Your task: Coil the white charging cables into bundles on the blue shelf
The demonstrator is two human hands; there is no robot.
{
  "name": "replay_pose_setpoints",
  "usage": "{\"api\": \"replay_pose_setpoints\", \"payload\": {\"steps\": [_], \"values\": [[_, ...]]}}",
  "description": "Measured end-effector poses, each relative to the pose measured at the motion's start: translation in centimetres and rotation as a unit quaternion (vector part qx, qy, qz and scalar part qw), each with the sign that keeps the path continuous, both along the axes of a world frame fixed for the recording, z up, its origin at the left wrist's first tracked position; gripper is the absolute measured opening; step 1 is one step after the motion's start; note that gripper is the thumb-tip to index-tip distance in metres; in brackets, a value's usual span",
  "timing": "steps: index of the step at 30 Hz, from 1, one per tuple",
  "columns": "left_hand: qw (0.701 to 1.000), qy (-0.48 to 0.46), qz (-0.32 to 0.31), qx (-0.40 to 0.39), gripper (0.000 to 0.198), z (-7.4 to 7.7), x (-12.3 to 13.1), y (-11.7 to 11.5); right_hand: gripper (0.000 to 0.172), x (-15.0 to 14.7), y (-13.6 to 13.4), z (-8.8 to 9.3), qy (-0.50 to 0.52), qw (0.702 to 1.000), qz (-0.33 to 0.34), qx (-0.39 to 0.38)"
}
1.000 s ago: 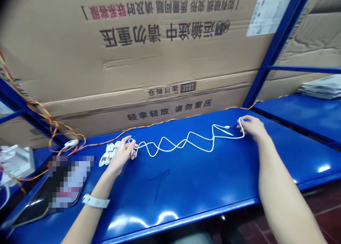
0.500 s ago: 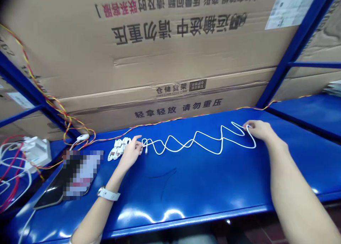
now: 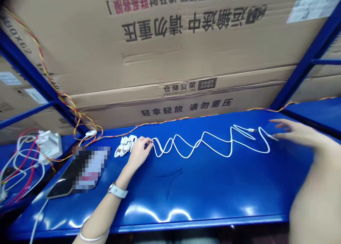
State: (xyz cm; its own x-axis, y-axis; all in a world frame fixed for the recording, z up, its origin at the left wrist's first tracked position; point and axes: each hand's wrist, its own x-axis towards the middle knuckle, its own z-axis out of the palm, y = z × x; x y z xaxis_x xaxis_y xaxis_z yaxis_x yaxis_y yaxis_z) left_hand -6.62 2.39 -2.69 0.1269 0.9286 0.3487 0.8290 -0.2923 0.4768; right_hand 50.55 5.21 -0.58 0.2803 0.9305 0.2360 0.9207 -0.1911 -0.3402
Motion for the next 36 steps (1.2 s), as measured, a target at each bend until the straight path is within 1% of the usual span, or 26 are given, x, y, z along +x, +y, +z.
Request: {"api": "replay_pose_setpoints", "payload": {"steps": [1, 2, 3, 5, 7, 8, 10, 11, 13, 14, 16, 18, 19, 21, 24, 26, 28, 30, 33, 35, 36], "values": [[1.000, 0.006, 0.013, 0.004, 0.017, 0.1, -0.2, 0.0, 0.049, 0.4, 0.2, 0.1, 0.004, 1.000, -0.019, -0.003], [0.999, 0.012, 0.029, 0.007, 0.016, 0.2, -0.5, 0.1, 0.052, 0.4, 0.3, 0.3, 0.003, 0.999, -0.042, 0.011], [0.999, 0.019, 0.049, 0.013, 0.016, 0.4, -0.9, 0.1, 0.053, 0.1, 0.4, 0.6, -0.001, 0.997, -0.065, 0.046], [0.994, 0.042, 0.096, 0.035, 0.015, 1.0, -1.9, 0.0, 0.045, -1.8, 0.4, 1.6, -0.017, 0.983, -0.091, 0.161], [0.984, 0.078, 0.146, 0.061, 0.013, 1.6, -2.9, -0.2, 0.043, -5.0, 0.1, 2.9, -0.013, 0.969, -0.069, 0.235], [0.979, 0.099, 0.168, 0.059, 0.012, 1.9, -3.3, -0.3, 0.042, -7.0, -0.1, 3.5, -0.002, 0.961, -0.062, 0.268], [0.971, 0.142, 0.194, 0.019, 0.015, 2.1, -3.9, -0.4, 0.040, -11.1, -0.6, 4.5, 0.034, 0.953, -0.028, 0.301], [0.967, 0.159, 0.199, -0.009, 0.019, 2.2, -4.1, -0.4, 0.037, -13.2, -0.8, 4.9, 0.058, 0.949, 0.001, 0.310], [0.962, 0.182, 0.197, -0.046, 0.025, 2.1, -4.2, -0.4, 0.034, -17.4, -1.3, 5.3, 0.144, 0.935, 0.083, 0.314], [0.961, 0.189, 0.194, -0.050, 0.025, 2.1, -4.1, -0.4, 0.032, -19.4, -1.6, 5.5, 0.173, 0.929, 0.123, 0.303], [0.960, 0.197, 0.193, -0.046, 0.022, 2.1, -3.9, -0.4, 0.028, -23.5, -2.2, 5.6, 0.195, 0.923, 0.180, 0.278], [0.958, 0.201, 0.198, -0.046, 0.021, 2.2, -3.7, -0.4, 0.024, -27.5, -3.0, 5.5, 0.220, 0.907, 0.283, 0.220], [0.957, 0.201, 0.203, -0.048, 0.022, 2.2, -3.6, -0.5, 0.022, -29.3, -3.4, 5.4, 0.225, 0.902, 0.323, 0.176], [0.955, 0.200, 0.215, -0.049, 0.024, 2.3, -3.4, -0.6, 0.021, -32.6, -3.9, 4.9, 0.268, 0.875, 0.391, 0.092], [0.951, 0.198, 0.234, -0.040, 0.025, 2.3, -3.4, -0.7, 0.020, -36.3, -4.5, 3.9, 0.319, 0.837, 0.444, 0.000], [0.955, 0.187, 0.227, -0.032, 0.022, 2.3, -3.4, -0.6, 0.018, -37.9, -4.7, 3.3, 0.332, 0.826, 0.455, -0.030], [0.964, 0.178, 0.197, -0.026, 0.020, 2.2, -3.4, -0.4, 0.018, -38.9, -5.0, 2.7, 0.352, 0.817, 0.454, -0.050], [0.974, 0.174, 0.144, -0.015, 0.019, 2.1, -3.3, -0.2, 0.019, -39.4, -5.2, 2.1, 0.400, 0.800, 0.440, -0.084], [0.988, 0.145, 0.051, 0.000, 0.021, 1.8, -3.3, 0.2, 0.021, -39.4, -5.4, 1.3, 0.480, 0.771, 0.389, -0.154], [0.994, 0.111, 0.015, -0.003, 0.022, 1.6, -3.3, 0.3, 0.019, -39.2, -5.3, 0.8, 0.509, 0.761, 0.363, -0.173], [0.995, 0.098, 0.009, -0.009, 0.022, 1.6, -3.3, 0.3, 0.019, -39.0, -5.3, 0.6, 0.518, 0.757, 0.358, -0.173]]}}
